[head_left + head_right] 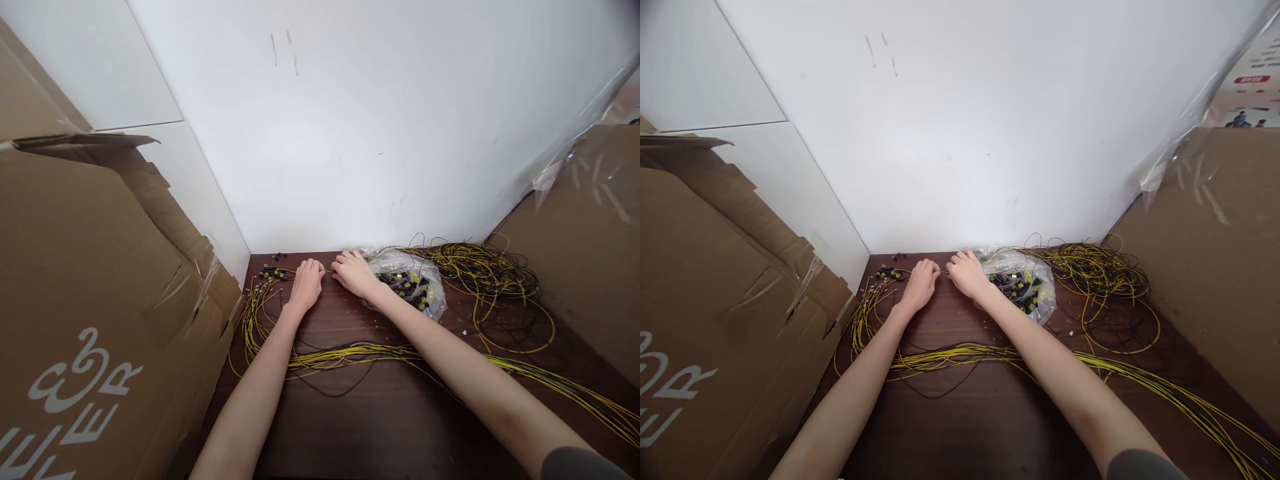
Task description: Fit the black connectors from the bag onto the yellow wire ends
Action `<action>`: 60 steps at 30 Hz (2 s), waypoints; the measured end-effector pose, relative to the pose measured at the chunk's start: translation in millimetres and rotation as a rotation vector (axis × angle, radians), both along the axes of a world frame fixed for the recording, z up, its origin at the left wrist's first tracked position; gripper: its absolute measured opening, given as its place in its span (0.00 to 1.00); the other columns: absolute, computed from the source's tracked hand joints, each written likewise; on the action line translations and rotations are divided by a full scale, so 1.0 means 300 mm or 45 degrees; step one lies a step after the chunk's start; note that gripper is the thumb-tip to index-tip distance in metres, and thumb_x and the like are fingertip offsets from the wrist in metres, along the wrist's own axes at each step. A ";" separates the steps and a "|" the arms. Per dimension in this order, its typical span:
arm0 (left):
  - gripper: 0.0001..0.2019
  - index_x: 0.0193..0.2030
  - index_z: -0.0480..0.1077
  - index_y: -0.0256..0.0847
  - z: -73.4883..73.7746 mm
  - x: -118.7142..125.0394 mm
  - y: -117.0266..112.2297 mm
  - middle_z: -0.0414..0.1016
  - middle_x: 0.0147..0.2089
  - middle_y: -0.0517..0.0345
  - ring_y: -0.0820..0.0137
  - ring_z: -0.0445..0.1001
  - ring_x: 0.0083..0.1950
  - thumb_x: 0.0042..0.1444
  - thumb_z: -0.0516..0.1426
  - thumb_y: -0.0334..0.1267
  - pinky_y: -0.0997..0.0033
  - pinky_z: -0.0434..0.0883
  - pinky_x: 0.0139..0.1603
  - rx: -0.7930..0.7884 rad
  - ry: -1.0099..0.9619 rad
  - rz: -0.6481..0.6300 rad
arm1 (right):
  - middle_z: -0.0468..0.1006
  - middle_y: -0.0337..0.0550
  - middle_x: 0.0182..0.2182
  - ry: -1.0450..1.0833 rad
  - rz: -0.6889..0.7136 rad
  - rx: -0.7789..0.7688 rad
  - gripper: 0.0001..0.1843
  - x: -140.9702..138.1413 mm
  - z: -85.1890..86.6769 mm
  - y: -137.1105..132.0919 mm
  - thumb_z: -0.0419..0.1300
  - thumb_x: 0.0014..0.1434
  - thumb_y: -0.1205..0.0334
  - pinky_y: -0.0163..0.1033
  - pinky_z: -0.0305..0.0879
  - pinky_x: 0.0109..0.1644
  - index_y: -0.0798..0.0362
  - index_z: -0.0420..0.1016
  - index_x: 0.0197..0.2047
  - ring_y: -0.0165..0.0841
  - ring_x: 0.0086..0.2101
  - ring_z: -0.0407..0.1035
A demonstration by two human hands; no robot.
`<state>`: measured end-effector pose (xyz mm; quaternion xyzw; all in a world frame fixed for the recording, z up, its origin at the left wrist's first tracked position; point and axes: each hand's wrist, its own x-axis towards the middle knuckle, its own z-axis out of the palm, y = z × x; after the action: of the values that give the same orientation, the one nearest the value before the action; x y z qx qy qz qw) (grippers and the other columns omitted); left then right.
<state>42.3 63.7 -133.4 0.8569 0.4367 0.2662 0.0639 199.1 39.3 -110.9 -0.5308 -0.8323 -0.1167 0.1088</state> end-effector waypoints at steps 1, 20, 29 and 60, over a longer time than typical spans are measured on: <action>0.07 0.36 0.65 0.36 0.001 -0.001 0.000 0.69 0.39 0.49 0.62 0.65 0.41 0.60 0.47 0.30 0.62 0.62 0.42 -0.008 -0.017 -0.002 | 0.76 0.51 0.36 -0.002 0.010 -0.010 0.07 0.007 0.005 0.003 0.55 0.59 0.65 0.44 0.49 0.50 0.58 0.73 0.36 0.40 0.43 0.63; 0.11 0.32 0.74 0.36 0.014 -0.015 0.054 0.76 0.29 0.56 0.70 0.72 0.31 0.55 0.51 0.35 0.73 0.66 0.36 -0.327 -0.217 -0.078 | 0.69 0.47 0.37 0.271 0.446 -0.345 0.17 -0.109 0.024 -0.416 0.50 0.63 0.53 0.39 0.61 0.42 0.56 0.71 0.45 0.36 0.38 0.63; 0.11 0.32 0.75 0.36 0.012 -0.009 0.063 0.77 0.32 0.54 0.68 0.73 0.33 0.54 0.51 0.35 0.72 0.66 0.37 -0.347 -0.188 -0.041 | 0.68 0.44 0.36 0.305 0.558 -0.304 0.13 -0.247 -0.059 -0.619 0.49 0.61 0.67 0.39 0.57 0.36 0.55 0.67 0.48 0.35 0.35 0.60; 0.14 0.33 0.68 0.40 0.016 -0.079 0.051 0.70 0.27 0.59 0.69 0.66 0.34 0.63 0.44 0.36 0.66 0.60 0.48 0.087 -0.184 -0.078 | 0.74 0.45 0.29 0.513 0.329 -0.123 0.15 0.154 0.228 0.024 0.51 0.62 0.58 0.34 0.57 0.36 0.57 0.76 0.34 0.31 0.30 0.65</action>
<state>18.6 79.1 -128.6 0.8502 0.3951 0.3400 0.0740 245.4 46.6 -42.5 -0.4371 -0.8594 0.0463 0.2611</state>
